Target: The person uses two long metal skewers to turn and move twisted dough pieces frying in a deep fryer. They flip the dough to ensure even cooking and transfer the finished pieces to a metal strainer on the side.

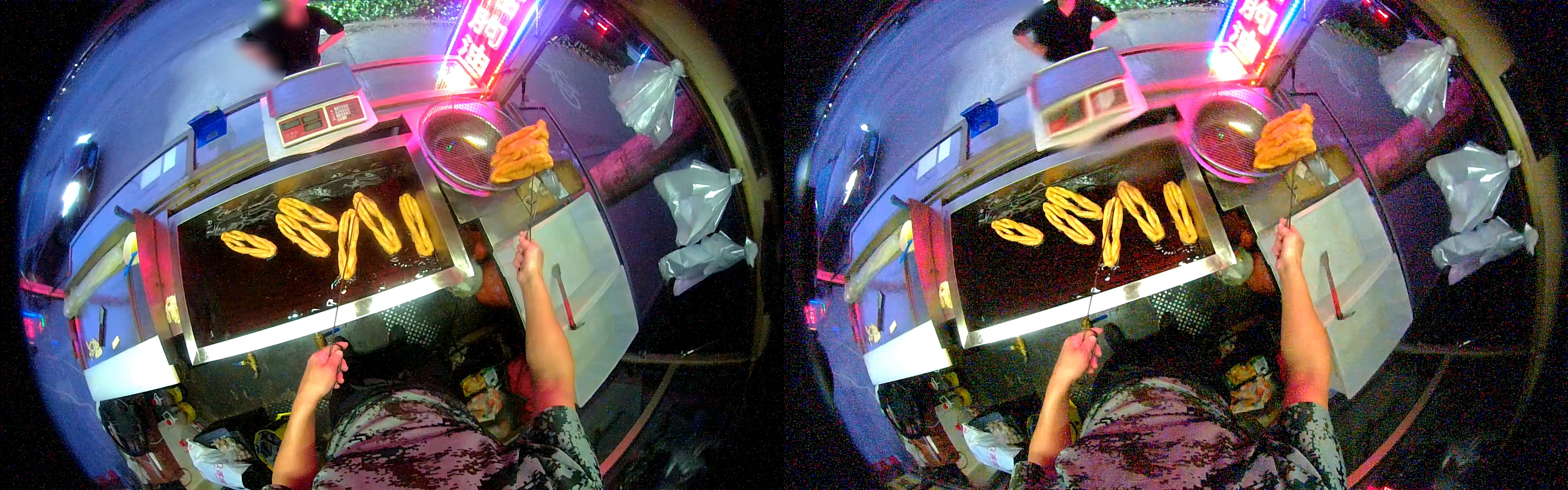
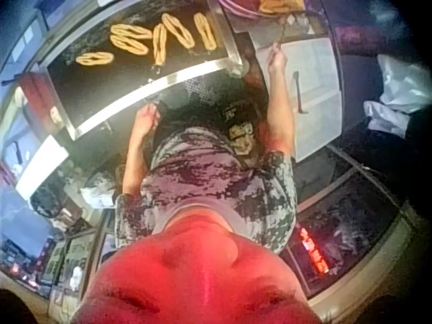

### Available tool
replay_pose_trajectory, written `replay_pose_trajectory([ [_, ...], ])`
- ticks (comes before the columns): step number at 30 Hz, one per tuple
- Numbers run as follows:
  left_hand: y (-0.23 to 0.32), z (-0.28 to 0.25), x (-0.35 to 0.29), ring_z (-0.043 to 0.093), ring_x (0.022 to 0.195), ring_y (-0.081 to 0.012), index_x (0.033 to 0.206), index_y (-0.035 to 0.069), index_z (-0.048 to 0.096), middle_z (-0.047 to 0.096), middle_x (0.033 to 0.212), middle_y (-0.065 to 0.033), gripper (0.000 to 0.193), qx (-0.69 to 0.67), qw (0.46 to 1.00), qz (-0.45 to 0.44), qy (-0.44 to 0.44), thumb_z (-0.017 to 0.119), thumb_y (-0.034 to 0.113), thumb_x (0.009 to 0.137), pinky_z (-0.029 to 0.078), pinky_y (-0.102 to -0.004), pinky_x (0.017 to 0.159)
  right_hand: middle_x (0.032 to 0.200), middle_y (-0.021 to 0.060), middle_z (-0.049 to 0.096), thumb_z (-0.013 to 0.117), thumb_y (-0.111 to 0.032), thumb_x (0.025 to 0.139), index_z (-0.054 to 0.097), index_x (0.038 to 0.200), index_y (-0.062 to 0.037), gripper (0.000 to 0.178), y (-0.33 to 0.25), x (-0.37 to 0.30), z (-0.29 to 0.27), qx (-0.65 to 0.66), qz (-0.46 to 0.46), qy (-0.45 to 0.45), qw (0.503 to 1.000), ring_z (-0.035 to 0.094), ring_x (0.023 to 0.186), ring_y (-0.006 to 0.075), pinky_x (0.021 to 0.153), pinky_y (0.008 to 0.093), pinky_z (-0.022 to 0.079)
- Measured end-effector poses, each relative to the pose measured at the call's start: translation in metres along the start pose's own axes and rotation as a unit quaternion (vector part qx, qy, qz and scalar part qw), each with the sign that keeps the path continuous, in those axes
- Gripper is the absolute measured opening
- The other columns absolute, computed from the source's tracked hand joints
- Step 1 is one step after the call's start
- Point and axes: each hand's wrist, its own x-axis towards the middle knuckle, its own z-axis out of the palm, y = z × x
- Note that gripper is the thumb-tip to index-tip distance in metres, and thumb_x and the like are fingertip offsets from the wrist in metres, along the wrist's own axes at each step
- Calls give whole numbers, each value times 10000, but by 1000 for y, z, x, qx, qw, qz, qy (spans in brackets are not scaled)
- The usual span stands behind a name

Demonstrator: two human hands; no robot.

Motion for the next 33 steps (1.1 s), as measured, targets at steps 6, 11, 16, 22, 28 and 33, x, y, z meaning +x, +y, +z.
replay_pose_trajectory([
  [6, 12, 10, 3, 510, 515, -79, 1217, 58, 546, 550, 721, -1, 318, -3, 1000, 0, -10, 413, 226, 982, 439, -244, 461, 609, -69, 401, 558, -150, 876, 577, 1080, -108, 209, 16, 6, -9, 1, 27, 35, 999, 279, 413, 61, 366, 234, 199],
  [11, 29, 18, 7, 510, 529, -77, 1223, 62, 541, 546, 730, 1, 322, 28, 999, 24, -20, 411, 230, 982, 438, -243, 474, 600, -72, 392, 561, -146, 866, 573, 1074, -119, 210, 17, 7, -5, -16, 33, 51, 998, 272, 418, 59, 375, 236, 186],
  [16, 47, 30, 10, 509, 533, -82, 1224, 61, 537, 543, 730, -2, 326, 50, 998, 42, -25, 406, 232, 979, 438, -241, 476, 601, -70, 398, 576, -130, 843, 571, 1069, -114, 226, 9, 15, 3, -28, 21, 61, 998, 280, 418, 57, 377, 235, 190],
  [22, 107, 69, 31, 502, 498, -89, 1221, 55, 518, 526, 696, -4, 334, 118, 982, 88, -115, 381, 251, 988, 419, -241, 425, 615, -53, 430, 599, -112, 821, 573, 1063, -110, 243, 11, 20, 15, -49, 21, 79, 995, 302, 418, 74, 379, 250, 215],
  [28, 160, 126, 92, 494, 460, -108, 1221, 55, 527, 532, 683, -21, 374, 182, 954, 130, -198, 398, 308, 977, 409, -254, 389, 576, -31, 453, 612, -123, 809, 608, 1089, -74, 284, 17, 27, 20, -54, 8, 85, 995, 371, 414, 101, 358, 271, 273],
  [33, 181, 156, 106, 512, 466, -129, 968, 50, 522, 544, 671, -32, 271, 201, 946, 125, -221, 400, 292, 971, 433, -283, 402, 581, -45, 446, 604, -122, 820, 604, 1019, -81, 203, 11, 14, 11, -37, 10, 61, 997, 338, 408, 93, 354, 265, 244],
])
